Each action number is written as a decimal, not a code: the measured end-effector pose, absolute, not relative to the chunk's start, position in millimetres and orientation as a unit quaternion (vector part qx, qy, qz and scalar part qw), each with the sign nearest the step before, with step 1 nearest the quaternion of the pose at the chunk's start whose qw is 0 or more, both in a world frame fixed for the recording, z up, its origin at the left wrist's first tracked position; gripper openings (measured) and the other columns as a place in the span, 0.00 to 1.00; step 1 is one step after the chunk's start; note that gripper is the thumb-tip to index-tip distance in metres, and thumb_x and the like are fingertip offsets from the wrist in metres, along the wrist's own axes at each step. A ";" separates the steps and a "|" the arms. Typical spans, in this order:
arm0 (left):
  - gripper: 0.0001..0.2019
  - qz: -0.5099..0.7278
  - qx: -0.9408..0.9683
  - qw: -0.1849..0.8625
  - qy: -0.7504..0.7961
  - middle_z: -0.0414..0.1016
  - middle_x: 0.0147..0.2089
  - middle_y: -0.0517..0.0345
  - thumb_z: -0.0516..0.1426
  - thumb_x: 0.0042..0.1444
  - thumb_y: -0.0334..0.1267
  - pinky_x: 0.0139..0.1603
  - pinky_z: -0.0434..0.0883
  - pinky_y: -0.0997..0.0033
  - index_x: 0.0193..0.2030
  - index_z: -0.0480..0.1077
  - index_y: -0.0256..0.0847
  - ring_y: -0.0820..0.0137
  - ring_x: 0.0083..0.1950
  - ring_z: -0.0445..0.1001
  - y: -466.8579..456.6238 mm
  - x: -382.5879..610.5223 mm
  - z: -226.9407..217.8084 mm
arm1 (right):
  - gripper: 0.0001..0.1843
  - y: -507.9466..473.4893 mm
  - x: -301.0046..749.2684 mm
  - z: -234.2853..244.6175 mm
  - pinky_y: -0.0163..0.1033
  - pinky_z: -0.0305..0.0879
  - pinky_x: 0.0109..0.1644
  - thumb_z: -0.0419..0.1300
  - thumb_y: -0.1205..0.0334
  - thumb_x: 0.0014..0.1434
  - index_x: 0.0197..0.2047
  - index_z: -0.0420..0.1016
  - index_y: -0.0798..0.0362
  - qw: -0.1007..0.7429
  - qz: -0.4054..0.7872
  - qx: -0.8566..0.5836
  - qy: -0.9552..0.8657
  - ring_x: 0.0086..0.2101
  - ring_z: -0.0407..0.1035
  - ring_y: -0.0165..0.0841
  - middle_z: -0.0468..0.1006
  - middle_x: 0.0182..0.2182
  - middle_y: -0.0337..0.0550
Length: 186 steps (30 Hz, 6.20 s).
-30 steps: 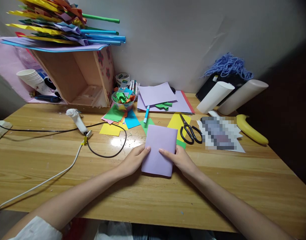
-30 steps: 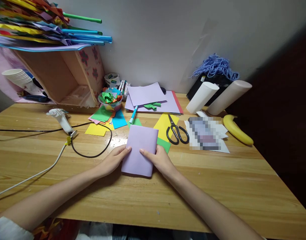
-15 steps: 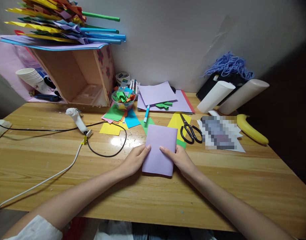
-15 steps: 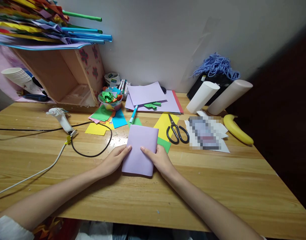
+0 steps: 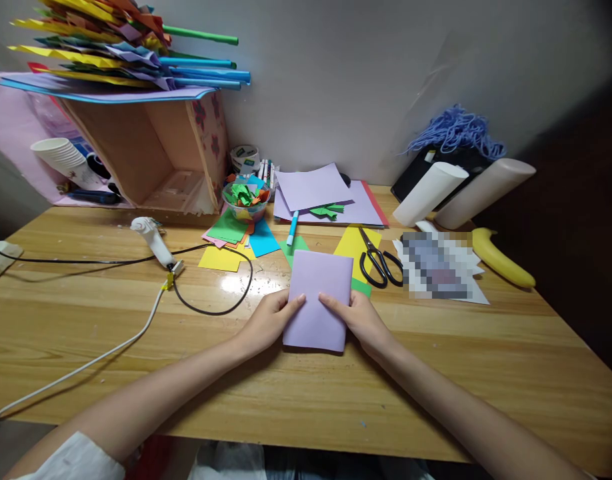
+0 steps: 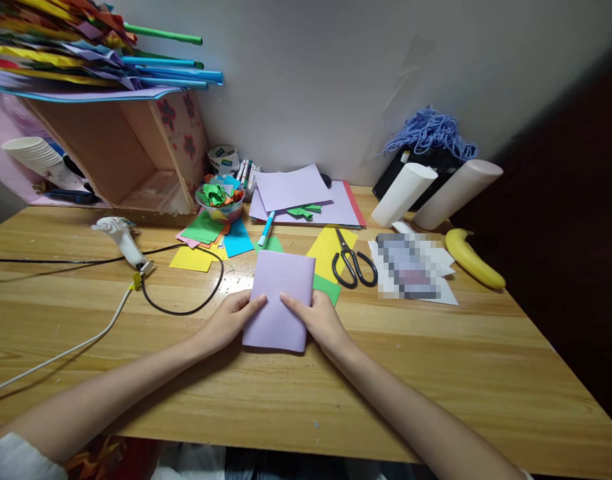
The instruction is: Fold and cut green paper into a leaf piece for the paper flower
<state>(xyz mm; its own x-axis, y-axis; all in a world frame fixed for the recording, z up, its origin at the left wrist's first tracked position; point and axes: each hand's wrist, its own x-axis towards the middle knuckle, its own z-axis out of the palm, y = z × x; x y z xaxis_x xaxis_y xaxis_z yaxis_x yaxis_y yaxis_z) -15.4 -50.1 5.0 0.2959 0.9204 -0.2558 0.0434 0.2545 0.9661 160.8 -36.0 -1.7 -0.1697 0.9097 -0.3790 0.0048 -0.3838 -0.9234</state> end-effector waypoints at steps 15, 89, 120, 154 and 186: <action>0.19 0.339 0.524 0.591 0.510 0.68 0.26 0.60 0.50 0.54 0.52 0.27 0.59 0.76 0.28 0.68 0.35 0.73 0.27 0.63 -49.6 -14.6 0.6 | 0.22 -34.7 160.2 0.4 0.38 0.70 0.34 0.65 0.49 0.44 0.36 0.74 0.59 0.347 0.628 -0.547 -0.431 0.34 0.74 0.40 0.79 0.35 0.50; 0.12 0.406 0.557 0.410 0.597 0.65 0.25 0.63 0.49 0.56 0.48 0.25 0.60 0.74 0.32 0.62 0.40 0.72 0.25 0.64 -42.4 -20.7 4.0 | 0.21 -39.2 164.2 -3.1 0.30 0.62 0.20 0.57 0.46 0.52 0.34 0.65 0.58 0.196 0.759 -0.358 -0.508 0.16 0.67 0.27 0.74 0.17 0.39; 0.20 0.414 0.486 0.600 0.482 0.73 0.26 0.61 0.58 0.48 0.49 0.26 0.69 0.72 0.42 0.59 0.39 0.68 0.27 0.75 -37.4 -19.8 11.5 | 0.21 -28.6 158.9 1.2 0.31 0.63 0.23 0.62 0.44 0.44 0.24 0.70 0.57 0.435 0.617 -0.487 -0.439 0.18 0.67 0.26 0.75 0.20 0.39; 0.16 0.338 0.528 0.617 0.476 0.73 0.24 0.55 0.59 0.48 0.47 0.24 0.68 0.76 0.28 0.65 0.33 0.75 0.21 0.70 -41.6 -14.3 9.7 | 0.15 -13.6 183.6 1.7 0.41 0.66 0.41 0.64 0.58 0.42 0.33 0.75 0.59 0.370 0.555 -0.521 -0.532 0.34 0.72 0.37 0.79 0.33 0.48; 0.23 0.299 0.448 0.726 0.428 0.77 0.35 0.42 0.52 0.54 0.54 0.33 0.72 0.72 0.36 0.69 0.29 0.67 0.33 0.77 -33.2 -27.2 19.6 | 0.10 -30.2 203.3 17.2 0.43 0.69 0.43 0.56 0.69 0.55 0.38 0.76 0.49 0.393 0.186 -0.303 -0.848 0.38 0.74 0.36 0.80 0.35 0.44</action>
